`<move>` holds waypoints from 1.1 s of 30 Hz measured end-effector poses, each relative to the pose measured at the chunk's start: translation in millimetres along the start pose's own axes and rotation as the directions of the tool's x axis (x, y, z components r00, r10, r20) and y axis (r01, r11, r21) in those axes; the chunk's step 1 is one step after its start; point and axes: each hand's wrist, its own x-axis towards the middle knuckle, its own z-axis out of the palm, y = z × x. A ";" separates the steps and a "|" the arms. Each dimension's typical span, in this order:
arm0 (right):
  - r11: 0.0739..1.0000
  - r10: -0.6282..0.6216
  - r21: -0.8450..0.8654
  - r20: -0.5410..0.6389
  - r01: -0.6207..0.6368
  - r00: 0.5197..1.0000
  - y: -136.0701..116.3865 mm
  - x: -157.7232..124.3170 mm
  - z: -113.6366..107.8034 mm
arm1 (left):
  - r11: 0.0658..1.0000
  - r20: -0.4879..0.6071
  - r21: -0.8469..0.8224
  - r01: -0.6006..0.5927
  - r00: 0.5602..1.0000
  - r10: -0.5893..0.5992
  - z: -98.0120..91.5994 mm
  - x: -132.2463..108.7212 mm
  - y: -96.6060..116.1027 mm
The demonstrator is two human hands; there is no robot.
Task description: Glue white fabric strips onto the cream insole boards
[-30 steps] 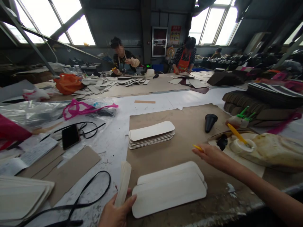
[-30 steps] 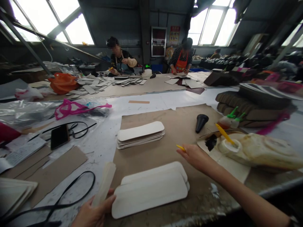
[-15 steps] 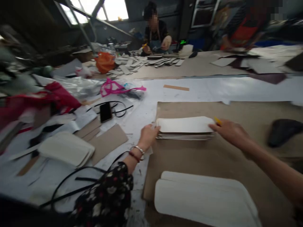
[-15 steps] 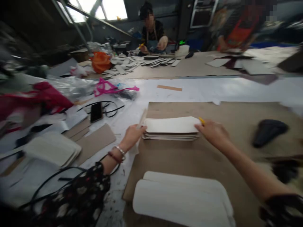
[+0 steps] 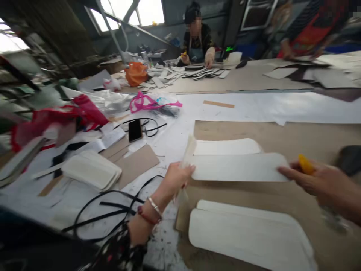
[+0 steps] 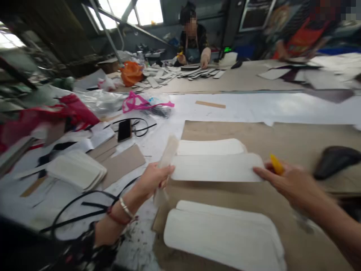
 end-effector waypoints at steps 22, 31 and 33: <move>0.534 0.316 0.789 0.145 -0.302 0.938 -160.0 -85.3 92.5 | 0.928 0.160 -0.081 0.365 0.923 -0.349 7.8 -19.4 -36.7; 0.960 0.136 0.271 -0.228 -0.072 0.964 -102.0 -92.3 49.6 | 0.941 0.114 -0.123 0.315 0.947 -0.302 8.3 -25.6 -46.0; 0.989 0.081 0.140 -0.271 -0.043 0.959 -89.2 -92.6 39.4 | 0.943 0.110 -0.131 0.305 0.950 -0.292 7.4 -25.5 -49.1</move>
